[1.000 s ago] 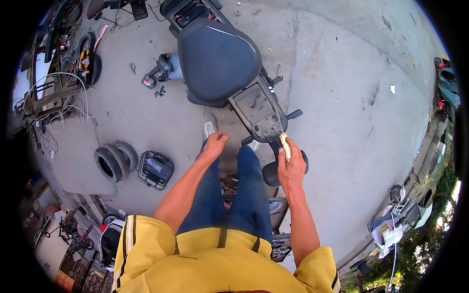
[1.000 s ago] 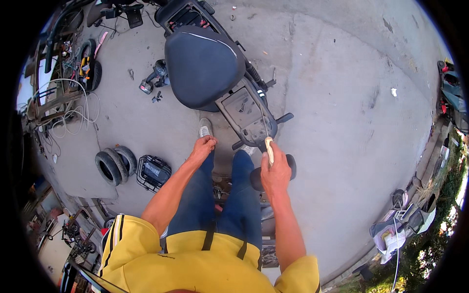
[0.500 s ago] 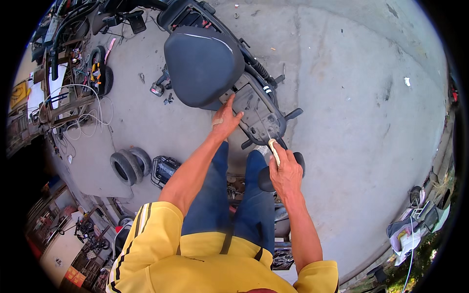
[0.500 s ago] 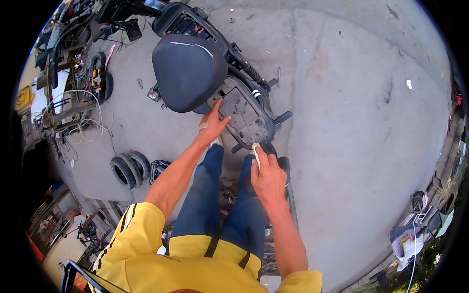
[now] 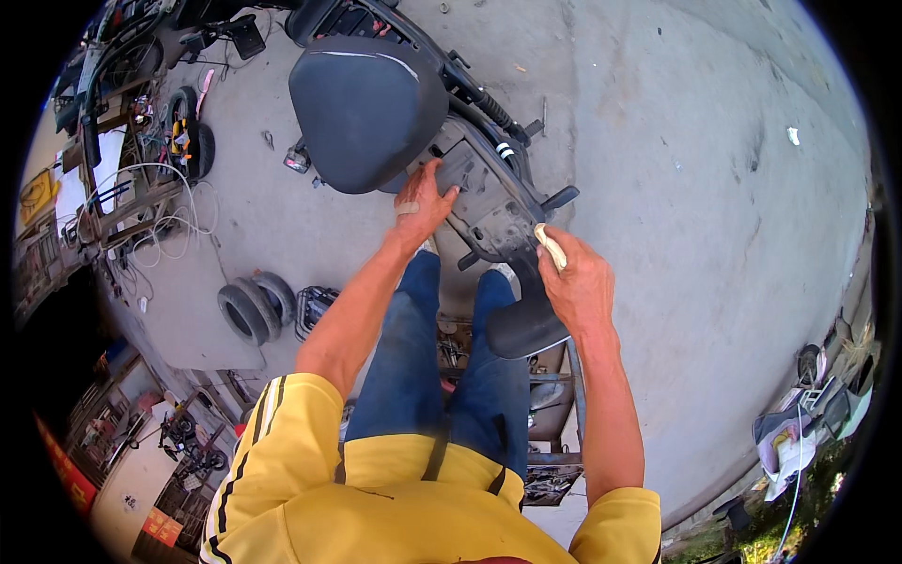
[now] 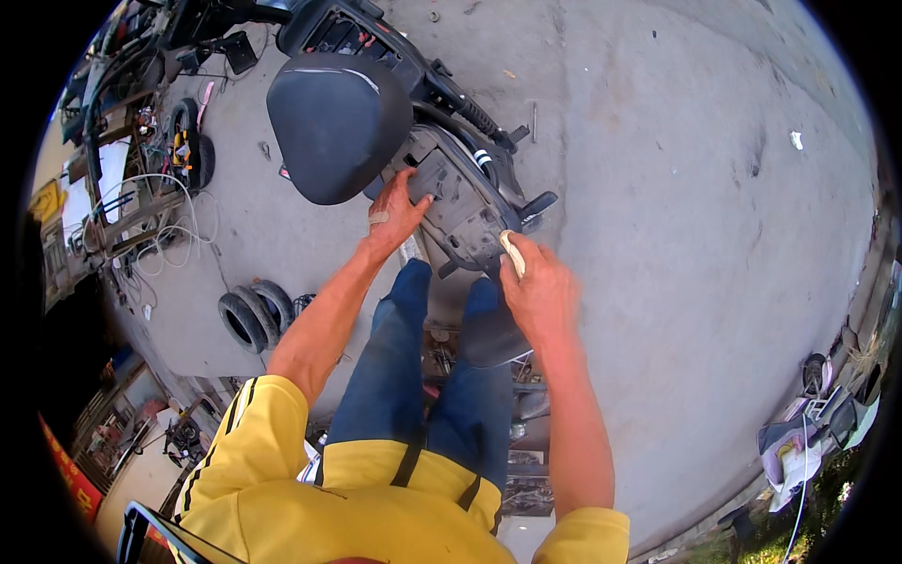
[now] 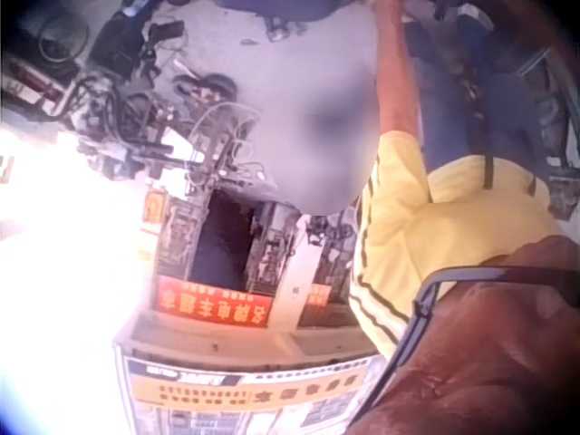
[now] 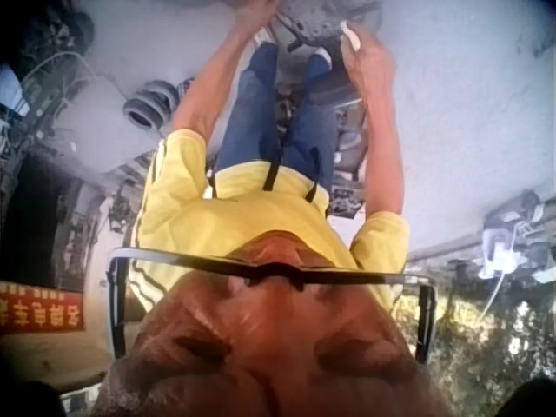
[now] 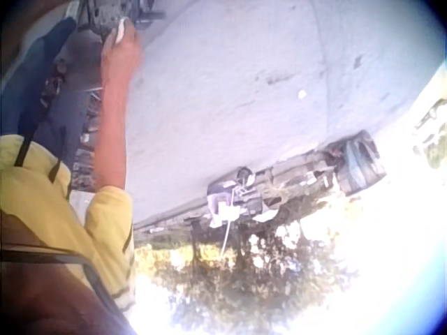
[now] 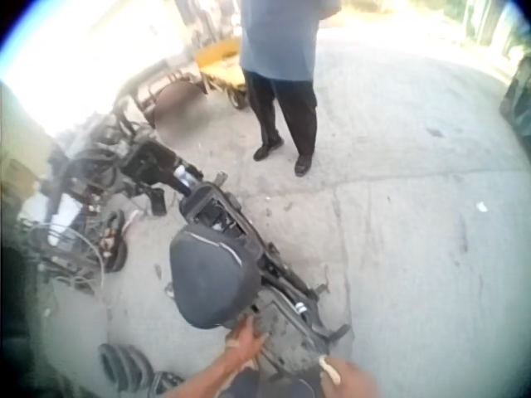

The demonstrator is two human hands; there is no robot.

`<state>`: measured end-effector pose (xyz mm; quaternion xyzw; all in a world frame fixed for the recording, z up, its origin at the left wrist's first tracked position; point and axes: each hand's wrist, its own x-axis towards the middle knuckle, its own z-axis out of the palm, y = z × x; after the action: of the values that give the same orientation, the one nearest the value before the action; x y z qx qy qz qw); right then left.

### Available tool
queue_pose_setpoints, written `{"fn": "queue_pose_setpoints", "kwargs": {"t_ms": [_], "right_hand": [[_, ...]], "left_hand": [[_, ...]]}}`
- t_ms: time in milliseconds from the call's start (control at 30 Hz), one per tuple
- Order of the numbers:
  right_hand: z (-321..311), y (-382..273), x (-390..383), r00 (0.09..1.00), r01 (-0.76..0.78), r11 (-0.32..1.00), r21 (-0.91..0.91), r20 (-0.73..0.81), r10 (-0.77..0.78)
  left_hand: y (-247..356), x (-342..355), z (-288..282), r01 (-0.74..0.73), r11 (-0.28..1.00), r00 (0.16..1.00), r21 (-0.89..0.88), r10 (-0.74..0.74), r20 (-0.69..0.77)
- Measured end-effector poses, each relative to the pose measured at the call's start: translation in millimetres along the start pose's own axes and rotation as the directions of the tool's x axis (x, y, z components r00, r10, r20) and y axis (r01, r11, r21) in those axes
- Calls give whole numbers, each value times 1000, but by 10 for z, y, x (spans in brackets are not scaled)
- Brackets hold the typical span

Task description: The person repairs an electric scooter by working on the handlebar wiring, then removes the seat using a screwdriver to access the battery compartment. The person uses pliers and a screwdriver to manipulate wires and fasteners.

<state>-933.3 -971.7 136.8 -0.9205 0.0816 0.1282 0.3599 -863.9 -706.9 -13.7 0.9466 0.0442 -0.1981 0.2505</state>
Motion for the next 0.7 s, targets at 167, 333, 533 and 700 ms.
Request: {"fn": "queue_pose_setpoints", "kwargs": {"t_ms": [167,333,533,700], "right_hand": [[-244,268,223,936,-308,905,292,266,233],[-317,801,435,886,-415,811,411,385,259],[-348,532,424,944,-196,943,268,311,109],[-315,538,389,940,-201,941,273,323,107]], "left_hand": [[-89,16,71,-8,999,1000,-34,7,-29],[88,27,90,117,989,991,-93,-123,-52],[128,109,4,59,996,998,60,-60,12],[94,103,14,50,998,998,26,-51,24]]}}
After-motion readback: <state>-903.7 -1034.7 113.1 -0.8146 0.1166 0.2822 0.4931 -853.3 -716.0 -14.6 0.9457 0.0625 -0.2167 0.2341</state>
